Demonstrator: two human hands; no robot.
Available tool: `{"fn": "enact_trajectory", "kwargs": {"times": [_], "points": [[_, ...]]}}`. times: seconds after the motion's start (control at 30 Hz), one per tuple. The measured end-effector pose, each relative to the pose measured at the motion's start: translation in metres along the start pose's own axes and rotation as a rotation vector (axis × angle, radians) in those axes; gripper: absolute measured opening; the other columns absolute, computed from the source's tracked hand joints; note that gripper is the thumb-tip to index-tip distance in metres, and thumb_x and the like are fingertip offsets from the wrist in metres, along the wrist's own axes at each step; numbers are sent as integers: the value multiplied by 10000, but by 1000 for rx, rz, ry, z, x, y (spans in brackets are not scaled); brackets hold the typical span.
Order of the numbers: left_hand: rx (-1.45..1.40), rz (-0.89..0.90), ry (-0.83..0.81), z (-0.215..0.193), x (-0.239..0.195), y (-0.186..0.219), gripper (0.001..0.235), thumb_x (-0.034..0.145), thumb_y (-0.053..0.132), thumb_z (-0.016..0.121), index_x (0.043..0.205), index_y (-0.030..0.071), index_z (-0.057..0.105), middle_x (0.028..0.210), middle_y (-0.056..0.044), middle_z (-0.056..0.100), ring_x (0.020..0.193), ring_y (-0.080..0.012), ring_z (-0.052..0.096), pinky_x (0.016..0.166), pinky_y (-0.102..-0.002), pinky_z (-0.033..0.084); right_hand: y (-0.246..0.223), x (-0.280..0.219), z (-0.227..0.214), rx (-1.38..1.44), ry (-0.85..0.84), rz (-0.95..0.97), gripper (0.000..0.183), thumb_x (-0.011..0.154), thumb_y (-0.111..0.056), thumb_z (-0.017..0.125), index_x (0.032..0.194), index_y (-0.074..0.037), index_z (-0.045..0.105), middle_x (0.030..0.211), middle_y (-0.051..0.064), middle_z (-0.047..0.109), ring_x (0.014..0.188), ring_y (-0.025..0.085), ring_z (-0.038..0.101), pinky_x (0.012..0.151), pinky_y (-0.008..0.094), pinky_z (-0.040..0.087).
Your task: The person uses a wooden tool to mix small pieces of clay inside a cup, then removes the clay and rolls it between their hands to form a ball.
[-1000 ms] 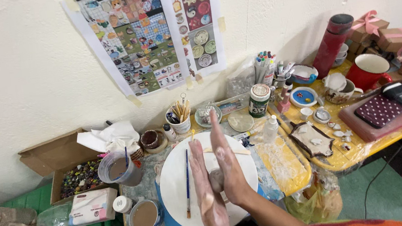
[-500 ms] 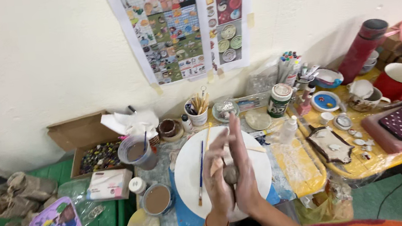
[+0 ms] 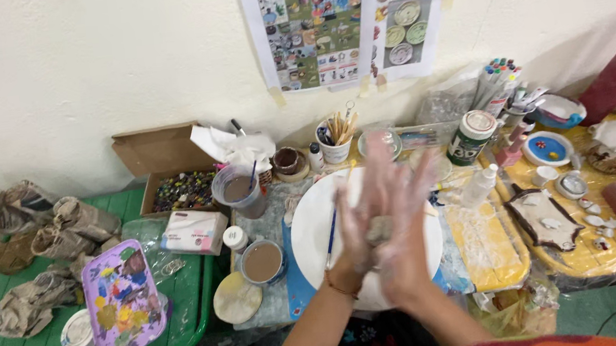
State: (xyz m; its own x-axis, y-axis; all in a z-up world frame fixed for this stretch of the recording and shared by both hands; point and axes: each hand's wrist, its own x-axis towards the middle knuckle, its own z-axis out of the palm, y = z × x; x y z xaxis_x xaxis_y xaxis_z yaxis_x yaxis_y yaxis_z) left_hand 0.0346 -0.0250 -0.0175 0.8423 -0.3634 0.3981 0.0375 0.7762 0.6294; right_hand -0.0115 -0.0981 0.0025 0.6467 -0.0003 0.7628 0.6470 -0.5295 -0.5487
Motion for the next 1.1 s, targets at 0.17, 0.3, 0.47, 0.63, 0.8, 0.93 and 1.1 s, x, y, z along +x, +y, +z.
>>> {"fn": "enact_trajectory", "kwargs": {"times": [0.17,0.3,0.47,0.63,0.8,0.93,1.1], "points": [[259,91,-19,29,-9,-5,899,1041,707,122,1686,91,7,1789,-21,-23,1665,-226,-24,1355,-407,-8,-1,19,-17,134,-10,65,865,1087,-735,75,1729,-163,-21,1720,167,-230,1635,359,-200,1375,545,-75],[214,205,3,34,-21,20,896,1024,732,107,1694,161,-59,1798,-51,-38,1676,-231,-44,1366,-403,-51,-8,10,-9,95,-62,138,899,1066,-711,166,1681,-83,-24,1768,157,-168,1676,367,-151,1372,552,-40],[177,270,-46,42,-36,13,953,1000,773,173,1700,160,-34,1811,-58,-58,1697,-245,-41,1377,-441,-20,18,34,-17,298,-163,119,768,1124,-452,289,1677,-74,-85,1768,177,-196,1665,347,-168,1374,506,-45],[63,254,39,26,-45,14,991,979,790,202,1699,149,-31,1800,-88,-34,1678,-266,-14,1366,-444,7,12,19,-11,338,-362,90,842,1018,-72,430,1650,-63,-128,1738,173,-223,1650,357,-127,1344,496,12],[85,241,97,17,-45,10,979,996,767,224,1697,130,-22,1789,-115,25,1674,-266,31,1367,-446,33,16,7,2,444,-330,137,847,1031,71,393,1668,-72,-147,1762,158,-228,1698,362,-7,1380,478,97],[125,219,174,12,-43,0,865,1062,629,306,1688,110,10,1766,-138,114,1655,-277,114,1361,-450,79,23,2,14,390,-256,157,860,1030,40,431,1669,-78,-132,1776,146,-160,1692,349,9,1385,475,96],[129,140,322,9,-29,-6,773,1104,442,425,1688,9,162,1674,-224,319,1552,-359,284,1303,-490,205,35,-2,21,404,-99,193,650,1088,-132,264,1683,-52,14,1778,148,-2,1665,293,29,1362,458,50]]}}
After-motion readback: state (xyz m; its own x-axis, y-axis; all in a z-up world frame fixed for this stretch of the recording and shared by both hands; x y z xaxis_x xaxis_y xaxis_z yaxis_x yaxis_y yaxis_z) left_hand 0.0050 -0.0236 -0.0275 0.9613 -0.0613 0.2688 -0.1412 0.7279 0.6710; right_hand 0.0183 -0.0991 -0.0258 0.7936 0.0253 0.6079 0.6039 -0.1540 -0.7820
